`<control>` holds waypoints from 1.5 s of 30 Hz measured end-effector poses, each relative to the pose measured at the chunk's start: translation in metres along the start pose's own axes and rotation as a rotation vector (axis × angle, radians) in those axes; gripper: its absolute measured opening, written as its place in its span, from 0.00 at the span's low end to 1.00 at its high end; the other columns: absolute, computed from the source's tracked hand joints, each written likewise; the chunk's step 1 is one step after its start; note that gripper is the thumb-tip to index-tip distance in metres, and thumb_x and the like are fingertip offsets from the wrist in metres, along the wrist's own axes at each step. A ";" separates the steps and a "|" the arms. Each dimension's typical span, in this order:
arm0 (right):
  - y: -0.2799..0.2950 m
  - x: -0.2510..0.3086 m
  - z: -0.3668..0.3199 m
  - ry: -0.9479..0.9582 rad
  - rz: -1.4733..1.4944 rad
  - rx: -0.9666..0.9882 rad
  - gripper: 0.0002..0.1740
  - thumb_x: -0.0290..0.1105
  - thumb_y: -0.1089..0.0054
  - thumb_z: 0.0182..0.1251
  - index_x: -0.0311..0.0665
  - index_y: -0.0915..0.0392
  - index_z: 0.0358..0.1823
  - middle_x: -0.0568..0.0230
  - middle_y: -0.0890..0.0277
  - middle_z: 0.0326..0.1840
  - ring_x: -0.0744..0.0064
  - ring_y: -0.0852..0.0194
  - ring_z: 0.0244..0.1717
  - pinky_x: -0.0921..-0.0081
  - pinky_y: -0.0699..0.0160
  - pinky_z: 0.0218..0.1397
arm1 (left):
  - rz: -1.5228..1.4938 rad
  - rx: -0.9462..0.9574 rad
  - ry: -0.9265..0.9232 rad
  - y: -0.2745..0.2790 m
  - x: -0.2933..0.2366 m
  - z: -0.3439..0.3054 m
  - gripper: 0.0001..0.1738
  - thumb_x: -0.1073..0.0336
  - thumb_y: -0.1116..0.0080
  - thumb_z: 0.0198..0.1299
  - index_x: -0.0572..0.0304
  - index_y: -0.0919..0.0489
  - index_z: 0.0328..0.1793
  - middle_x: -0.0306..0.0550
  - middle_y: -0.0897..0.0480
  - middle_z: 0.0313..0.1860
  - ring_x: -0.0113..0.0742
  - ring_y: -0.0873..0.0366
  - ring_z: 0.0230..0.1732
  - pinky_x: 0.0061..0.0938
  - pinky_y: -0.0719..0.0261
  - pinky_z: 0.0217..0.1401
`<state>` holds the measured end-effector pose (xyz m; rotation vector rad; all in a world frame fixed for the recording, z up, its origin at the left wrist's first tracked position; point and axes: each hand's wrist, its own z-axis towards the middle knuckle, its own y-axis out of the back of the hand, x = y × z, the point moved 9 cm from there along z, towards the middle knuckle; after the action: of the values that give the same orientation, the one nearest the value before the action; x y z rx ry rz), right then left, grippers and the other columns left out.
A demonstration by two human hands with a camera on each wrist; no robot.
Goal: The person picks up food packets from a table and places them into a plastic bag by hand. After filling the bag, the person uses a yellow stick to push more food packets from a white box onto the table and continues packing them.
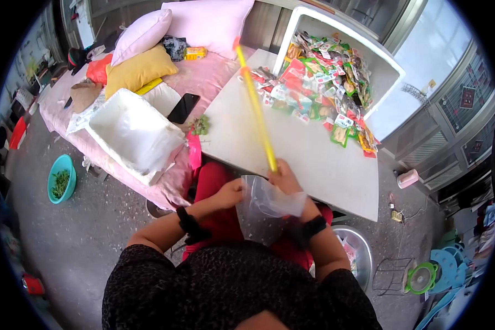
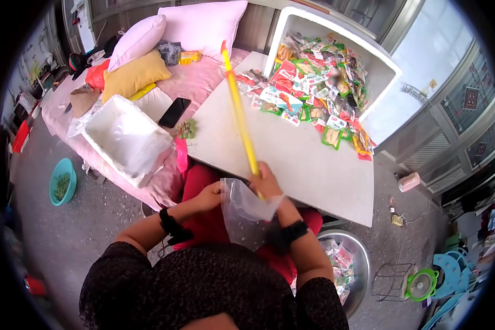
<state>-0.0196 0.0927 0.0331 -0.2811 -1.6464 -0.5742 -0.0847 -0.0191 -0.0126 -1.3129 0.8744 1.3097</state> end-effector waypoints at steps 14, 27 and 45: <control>0.086 0.008 0.054 -0.016 -0.874 -0.224 0.27 0.36 0.54 0.53 0.36 0.45 0.55 0.39 0.30 0.32 0.42 0.32 0.36 0.55 0.33 0.39 | 1.264 -0.030 -0.349 0.012 -0.006 -0.012 0.04 0.66 0.52 0.42 0.56 0.32 0.24 0.47 0.29 0.21 0.46 0.29 0.27 0.38 0.32 0.29; 0.058 -0.011 -0.172 -0.073 -0.638 -0.252 0.26 0.30 0.52 0.54 0.33 0.44 0.56 0.40 0.33 0.43 0.46 0.35 0.46 0.62 0.34 0.47 | 1.315 -0.013 -0.293 0.012 -0.005 -0.011 0.05 0.66 0.51 0.41 0.57 0.30 0.25 0.46 0.27 0.24 0.44 0.28 0.30 0.36 0.31 0.33; 0.080 0.012 0.018 -0.184 -0.463 -0.191 0.27 0.34 0.53 0.54 0.40 0.44 0.57 0.57 0.32 0.26 0.69 0.33 0.19 0.76 0.32 0.24 | 1.359 -0.033 -0.266 0.003 0.000 0.001 0.05 0.65 0.51 0.41 0.56 0.31 0.24 0.47 0.28 0.23 0.44 0.29 0.28 0.37 0.32 0.31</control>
<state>0.0032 0.1675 0.0598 -0.0891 -1.8482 -1.0858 -0.0882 -0.0188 -0.0126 -0.3969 1.6360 2.4274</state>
